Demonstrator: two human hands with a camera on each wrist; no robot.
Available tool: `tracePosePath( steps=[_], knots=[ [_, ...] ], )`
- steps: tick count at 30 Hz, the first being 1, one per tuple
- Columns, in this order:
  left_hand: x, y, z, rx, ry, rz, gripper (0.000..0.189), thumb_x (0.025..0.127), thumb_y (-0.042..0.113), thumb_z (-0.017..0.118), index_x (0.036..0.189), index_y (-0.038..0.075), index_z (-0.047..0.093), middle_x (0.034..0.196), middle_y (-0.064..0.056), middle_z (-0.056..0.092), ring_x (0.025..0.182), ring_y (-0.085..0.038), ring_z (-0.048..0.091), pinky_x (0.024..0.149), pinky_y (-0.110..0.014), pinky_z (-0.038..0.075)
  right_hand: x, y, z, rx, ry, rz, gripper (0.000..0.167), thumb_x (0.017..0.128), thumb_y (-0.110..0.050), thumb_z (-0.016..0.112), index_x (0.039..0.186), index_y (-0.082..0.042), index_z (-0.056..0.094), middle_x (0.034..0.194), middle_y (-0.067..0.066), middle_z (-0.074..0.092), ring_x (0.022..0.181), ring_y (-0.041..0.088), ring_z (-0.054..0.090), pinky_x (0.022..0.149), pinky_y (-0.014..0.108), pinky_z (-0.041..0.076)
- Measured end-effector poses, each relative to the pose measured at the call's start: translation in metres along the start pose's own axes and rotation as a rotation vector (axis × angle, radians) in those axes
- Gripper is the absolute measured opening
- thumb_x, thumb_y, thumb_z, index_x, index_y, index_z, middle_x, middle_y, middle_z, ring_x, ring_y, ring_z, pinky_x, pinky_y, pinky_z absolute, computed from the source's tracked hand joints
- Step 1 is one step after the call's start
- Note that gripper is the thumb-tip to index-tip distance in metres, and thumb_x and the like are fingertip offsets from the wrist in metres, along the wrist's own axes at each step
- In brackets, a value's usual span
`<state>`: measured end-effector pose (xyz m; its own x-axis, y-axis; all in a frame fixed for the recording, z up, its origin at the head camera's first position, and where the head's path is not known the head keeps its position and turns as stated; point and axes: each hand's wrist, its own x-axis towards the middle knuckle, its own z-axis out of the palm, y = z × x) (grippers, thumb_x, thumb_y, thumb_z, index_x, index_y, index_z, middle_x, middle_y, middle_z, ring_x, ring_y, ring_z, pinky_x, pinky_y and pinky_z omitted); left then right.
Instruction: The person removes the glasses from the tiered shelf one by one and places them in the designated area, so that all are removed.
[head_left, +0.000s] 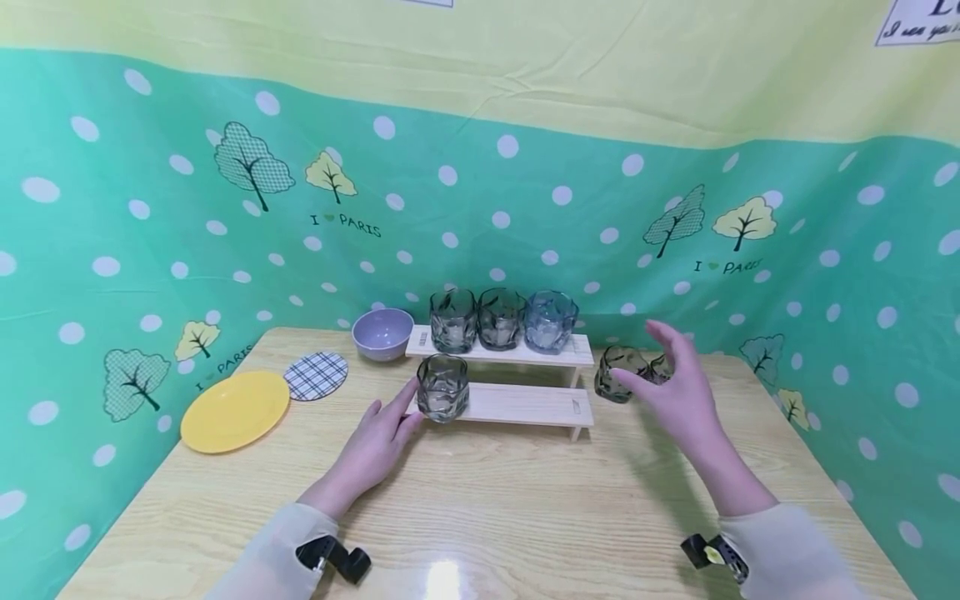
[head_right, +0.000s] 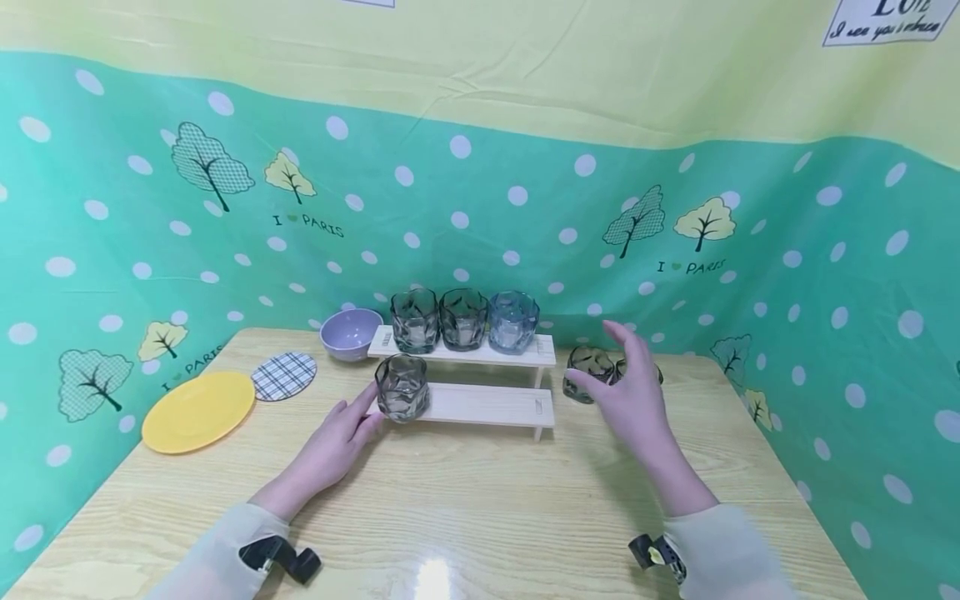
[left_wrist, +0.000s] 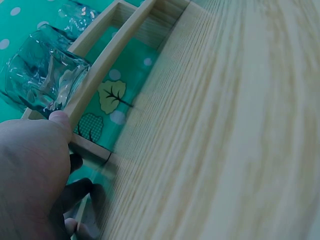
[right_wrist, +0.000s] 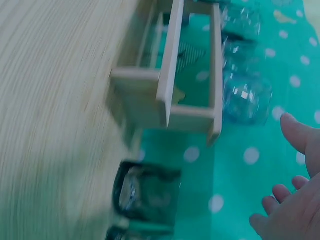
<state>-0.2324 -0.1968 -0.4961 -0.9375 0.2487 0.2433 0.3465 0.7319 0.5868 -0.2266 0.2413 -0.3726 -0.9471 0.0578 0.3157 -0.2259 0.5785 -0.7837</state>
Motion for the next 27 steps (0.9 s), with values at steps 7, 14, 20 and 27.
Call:
tracePosePath(
  steps=[7,14,20,27],
  knots=[
    [-0.001,0.001,-0.001,0.006,-0.006,-0.003,0.064,0.119,0.030,0.052,0.175,0.008,0.030,0.171,-0.017,0.043,0.151,-0.040,0.051,0.134,-0.066,0.016,-0.003,-0.020,0.029,0.017,-0.085,-0.051,0.103,0.091,-0.032,0.094,0.173,-0.013,0.035,0.174,0.012,0.039,0.160,0.041,0.035,0.131,0.066,0.028],
    [-0.001,0.000,-0.001,0.011,-0.008,-0.004,0.064,0.120,0.031,0.051,0.175,0.007,0.029,0.170,-0.018,0.044,0.151,-0.039,0.051,0.134,-0.066,0.016,-0.004,-0.037,0.058,0.079,-0.173,-0.057,0.102,0.089,-0.033,0.095,0.172,-0.019,0.037,0.174,0.006,0.039,0.162,0.038,0.033,0.132,0.062,0.027],
    [-0.001,0.000,-0.001,0.008,-0.005,-0.004,0.064,0.120,0.030,0.051,0.175,0.007,0.029,0.170,-0.018,0.044,0.151,-0.039,0.051,0.134,-0.066,0.016,-0.004,-0.048,0.082,0.164,-0.224,-0.083,0.102,0.087,-0.027,0.097,0.171,-0.019,0.040,0.171,0.004,0.043,0.160,0.034,0.037,0.134,0.051,0.027],
    [-0.001,0.001,0.000,0.015,-0.008,-0.007,0.064,0.119,0.029,0.052,0.175,0.007,0.029,0.168,-0.018,0.047,0.150,-0.039,0.052,0.134,-0.066,0.016,-0.006,-0.056,0.105,0.213,-0.268,-0.076,0.102,0.086,-0.025,0.098,0.170,-0.021,0.041,0.169,0.003,0.046,0.154,0.036,0.046,0.126,0.049,0.043]
  ],
)
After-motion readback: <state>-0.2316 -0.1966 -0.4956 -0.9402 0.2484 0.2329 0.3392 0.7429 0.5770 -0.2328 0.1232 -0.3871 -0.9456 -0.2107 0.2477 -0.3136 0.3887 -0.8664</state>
